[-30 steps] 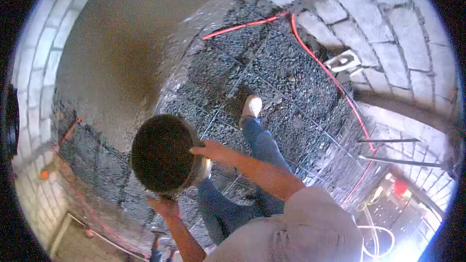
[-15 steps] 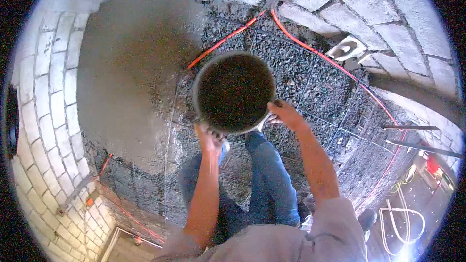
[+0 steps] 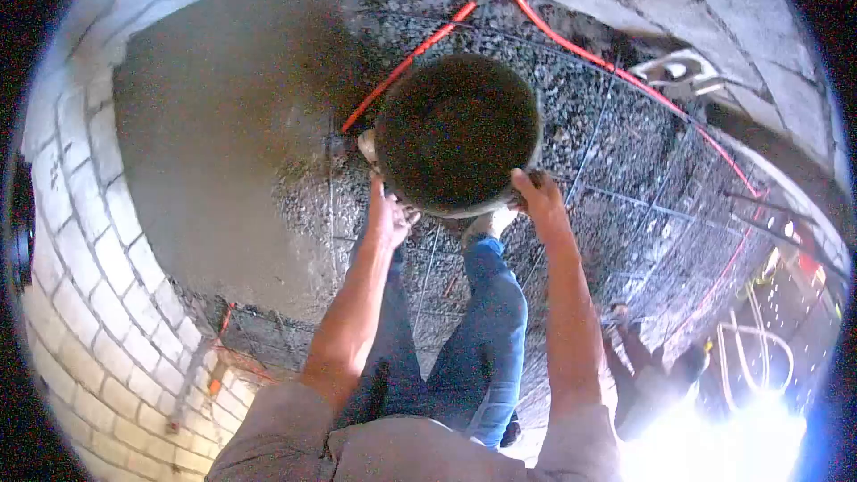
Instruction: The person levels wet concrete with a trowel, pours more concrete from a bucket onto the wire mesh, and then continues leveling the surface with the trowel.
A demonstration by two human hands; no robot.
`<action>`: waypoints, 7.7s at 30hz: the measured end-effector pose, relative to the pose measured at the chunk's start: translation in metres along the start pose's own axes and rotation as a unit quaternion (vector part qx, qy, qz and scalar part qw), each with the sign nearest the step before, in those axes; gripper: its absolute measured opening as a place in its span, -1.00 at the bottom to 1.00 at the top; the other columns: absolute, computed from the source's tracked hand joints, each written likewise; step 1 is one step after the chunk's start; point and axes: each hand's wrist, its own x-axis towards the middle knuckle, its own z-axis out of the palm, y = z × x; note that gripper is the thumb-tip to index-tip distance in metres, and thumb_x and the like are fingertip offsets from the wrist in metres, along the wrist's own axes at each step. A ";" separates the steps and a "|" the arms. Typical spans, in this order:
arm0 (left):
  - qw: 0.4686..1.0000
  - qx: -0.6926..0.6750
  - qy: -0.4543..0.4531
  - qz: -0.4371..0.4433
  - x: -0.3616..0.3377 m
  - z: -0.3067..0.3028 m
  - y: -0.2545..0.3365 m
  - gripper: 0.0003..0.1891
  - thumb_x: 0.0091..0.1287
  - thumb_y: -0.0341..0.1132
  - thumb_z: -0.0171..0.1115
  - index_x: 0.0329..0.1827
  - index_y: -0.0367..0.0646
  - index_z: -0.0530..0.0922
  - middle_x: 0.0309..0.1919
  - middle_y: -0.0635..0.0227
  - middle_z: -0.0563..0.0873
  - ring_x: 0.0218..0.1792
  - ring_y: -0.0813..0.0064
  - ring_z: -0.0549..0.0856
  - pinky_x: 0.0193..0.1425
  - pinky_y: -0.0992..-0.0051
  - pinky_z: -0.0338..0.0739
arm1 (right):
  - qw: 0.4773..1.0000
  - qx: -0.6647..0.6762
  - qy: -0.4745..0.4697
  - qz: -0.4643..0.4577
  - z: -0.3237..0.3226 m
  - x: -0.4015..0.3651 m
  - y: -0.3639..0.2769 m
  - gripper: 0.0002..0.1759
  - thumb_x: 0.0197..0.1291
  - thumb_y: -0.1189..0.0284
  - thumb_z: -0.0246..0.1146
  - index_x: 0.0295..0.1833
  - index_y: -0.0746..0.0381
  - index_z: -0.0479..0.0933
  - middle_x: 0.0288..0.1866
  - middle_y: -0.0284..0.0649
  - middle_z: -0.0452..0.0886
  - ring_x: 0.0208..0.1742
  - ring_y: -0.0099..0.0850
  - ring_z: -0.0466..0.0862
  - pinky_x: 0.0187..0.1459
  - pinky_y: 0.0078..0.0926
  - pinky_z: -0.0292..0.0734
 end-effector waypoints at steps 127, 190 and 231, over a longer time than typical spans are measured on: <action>0.933 0.008 0.103 0.344 0.213 -0.080 0.033 -0.54 0.40 0.00 0.04 -0.01 -0.29 0.57 -0.19 0.29 0.65 -0.18 0.50 0.52 -0.02 0.50 0.37 | 0.580 -0.686 -0.025 -0.439 0.136 0.008 0.000 -0.68 0.06 0.40 0.30 -0.05 0.26 0.52 -0.21 -0.08 0.51 -0.05 -0.09 0.46 0.00 -0.09 0.32; 0.485 -0.118 0.862 -0.082 -0.202 -0.592 -0.888 -0.67 0.25 0.00 0.11 -0.08 0.02 0.57 -0.20 0.04 0.66 -0.10 -0.06 0.59 -0.10 -0.05 0.43 | 0.302 -0.865 -0.368 -0.156 0.143 -0.186 0.309 -0.69 0.25 0.29 0.23 -0.07 0.32 0.48 -0.25 -0.28 0.57 -0.22 -0.53 0.50 -0.14 -0.53 0.42; 0.894 0.103 0.191 0.392 -0.190 -0.096 -0.179 -0.51 0.34 -0.05 0.16 0.16 -0.26 0.47 0.01 0.20 0.63 -0.03 0.41 0.58 0.03 0.48 0.46 | 0.626 -0.605 -0.152 -0.468 -0.078 -0.034 0.057 -0.50 0.10 0.34 0.30 0.13 0.36 0.44 0.12 0.10 0.50 0.21 -0.02 0.46 0.24 -0.24 0.31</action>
